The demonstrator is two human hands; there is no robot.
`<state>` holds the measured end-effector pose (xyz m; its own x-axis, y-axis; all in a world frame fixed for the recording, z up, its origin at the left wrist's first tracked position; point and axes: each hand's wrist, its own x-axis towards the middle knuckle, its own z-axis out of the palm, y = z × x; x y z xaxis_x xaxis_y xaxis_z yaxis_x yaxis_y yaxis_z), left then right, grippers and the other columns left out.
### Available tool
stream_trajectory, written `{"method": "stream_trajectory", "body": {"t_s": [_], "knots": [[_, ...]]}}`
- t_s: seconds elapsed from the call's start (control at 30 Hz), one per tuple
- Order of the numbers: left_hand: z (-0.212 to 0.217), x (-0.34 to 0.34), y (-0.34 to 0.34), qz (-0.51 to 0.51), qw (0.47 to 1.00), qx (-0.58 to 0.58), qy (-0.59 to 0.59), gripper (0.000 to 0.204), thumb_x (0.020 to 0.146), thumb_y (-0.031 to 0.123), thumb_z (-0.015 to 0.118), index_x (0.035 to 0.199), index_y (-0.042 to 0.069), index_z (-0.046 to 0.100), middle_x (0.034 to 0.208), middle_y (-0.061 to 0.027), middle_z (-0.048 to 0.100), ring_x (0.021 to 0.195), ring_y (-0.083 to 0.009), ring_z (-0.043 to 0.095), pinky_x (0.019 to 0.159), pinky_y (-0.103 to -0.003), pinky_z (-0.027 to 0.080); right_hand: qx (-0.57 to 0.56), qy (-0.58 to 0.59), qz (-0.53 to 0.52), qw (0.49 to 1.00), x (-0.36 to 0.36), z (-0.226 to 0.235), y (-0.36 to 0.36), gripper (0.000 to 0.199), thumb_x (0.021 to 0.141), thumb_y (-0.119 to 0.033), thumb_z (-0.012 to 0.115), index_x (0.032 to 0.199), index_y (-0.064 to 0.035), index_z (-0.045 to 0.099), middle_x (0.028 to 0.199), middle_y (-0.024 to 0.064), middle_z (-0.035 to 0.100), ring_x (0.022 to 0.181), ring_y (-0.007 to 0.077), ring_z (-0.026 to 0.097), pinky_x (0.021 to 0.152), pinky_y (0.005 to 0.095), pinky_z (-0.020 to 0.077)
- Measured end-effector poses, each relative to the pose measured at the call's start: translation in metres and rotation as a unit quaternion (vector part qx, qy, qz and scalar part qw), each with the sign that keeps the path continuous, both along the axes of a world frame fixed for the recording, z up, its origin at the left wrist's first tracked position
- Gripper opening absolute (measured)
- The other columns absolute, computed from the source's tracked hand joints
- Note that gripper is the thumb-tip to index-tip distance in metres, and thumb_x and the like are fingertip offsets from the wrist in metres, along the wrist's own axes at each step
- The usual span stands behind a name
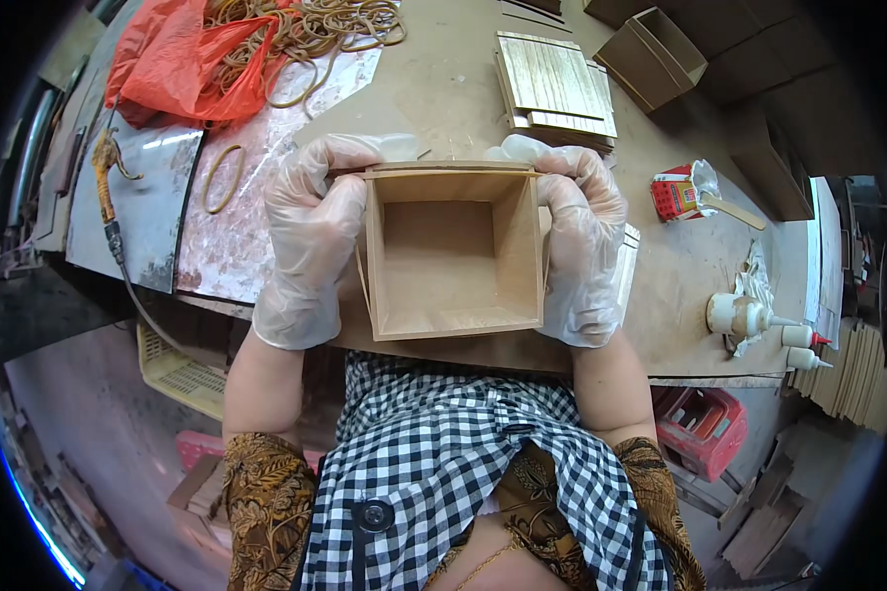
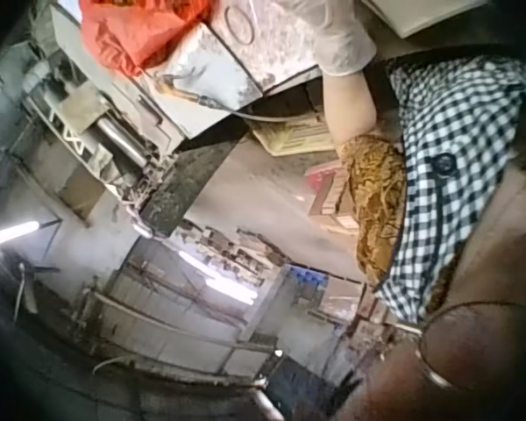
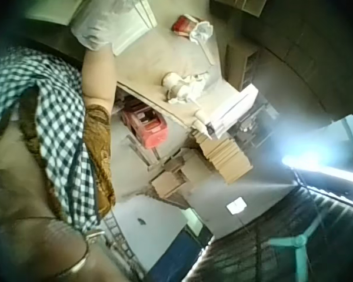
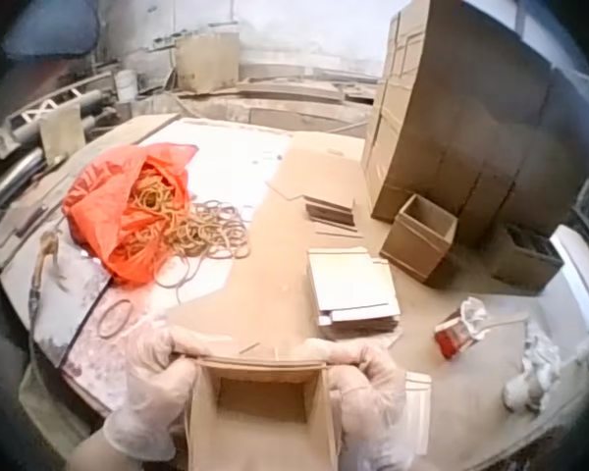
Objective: The person assembles small cardboard boxes by hand. They pick up pre-cut cardboard pieces, fold them into a box shape, and secure the structure using rubber bands. The process is repeated for multiple boxes, with the person handling the cardboard and rubber bands directly.
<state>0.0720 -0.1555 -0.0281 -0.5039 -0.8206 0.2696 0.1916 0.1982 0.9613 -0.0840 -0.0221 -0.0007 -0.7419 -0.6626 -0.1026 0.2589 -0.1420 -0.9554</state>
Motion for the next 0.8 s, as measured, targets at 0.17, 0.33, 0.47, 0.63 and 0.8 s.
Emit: {"method": "stream_trajectory", "body": {"t_s": [0.17,0.33,0.47,0.63,0.8], "knots": [[-0.008,-0.003,-0.006,-0.023,0.991,0.134,0.017,0.025,0.084,-0.011,0.042,0.087,0.004,0.062,0.094,-0.0079,0.07,0.089,-0.0141,0.064,0.087,-0.029,0.052,0.0,0.027,-0.009,1.0,-0.004,-0.001,-0.008,0.016,0.087,0.002,0.048,0.089,-0.004,0.063,0.093,0.0056,0.069,0.072,0.0065,0.058,0.065,0.0232,0.0512],[-0.001,-0.006,-0.004,-0.041,0.967,0.249,0.031,0.02,0.084,-0.004,0.046,0.091,0.004,0.063,0.1,-0.0121,0.07,0.094,-0.0182,0.064,0.091,-0.034,0.051,0.019,0.03,-0.006,0.999,-0.011,-0.01,-0.01,0.013,0.084,0.001,0.049,0.088,-0.0037,0.061,0.089,0.0048,0.066,0.065,0.0064,0.052,0.059,0.0219,0.0465],[0.0,0.003,-0.001,-0.076,0.944,0.318,0.036,0.02,0.084,0.007,0.052,0.099,0.003,0.064,0.116,-0.0164,0.066,0.107,-0.0248,0.062,0.099,-0.037,0.048,-0.009,-0.056,0.005,0.998,-0.007,-0.006,-0.007,0.014,0.083,0.003,0.051,0.092,-0.0035,0.059,0.092,0.0074,0.065,0.072,0.0111,0.059,0.066,0.0253,0.0525],[-0.022,0.027,-0.004,-0.24,0.869,0.393,0.18,0.05,0.087,0.031,0.068,0.125,-0.001,0.059,0.127,-0.0189,0.062,0.122,-0.0318,0.058,0.108,-0.039,0.042,-0.103,-0.205,0.078,0.97,-0.004,-0.003,0.0,0.015,0.083,0.005,0.057,0.097,-0.0022,0.057,0.102,0.0124,0.067,0.09,0.0193,0.067,0.079,0.0306,0.0582],[-0.025,0.026,0.006,-0.159,0.921,0.347,0.08,0.049,0.092,0.021,0.071,0.133,0.001,0.056,0.14,-0.0137,0.054,0.129,-0.0223,0.051,0.109,-0.035,0.04,-0.175,-0.219,0.101,0.955,-0.003,-0.009,0.001,0.024,0.095,-0.017,0.055,0.109,0.0016,0.062,0.118,0.02,0.065,0.109,0.0271,0.063,0.1,0.0408,0.0492]]}}
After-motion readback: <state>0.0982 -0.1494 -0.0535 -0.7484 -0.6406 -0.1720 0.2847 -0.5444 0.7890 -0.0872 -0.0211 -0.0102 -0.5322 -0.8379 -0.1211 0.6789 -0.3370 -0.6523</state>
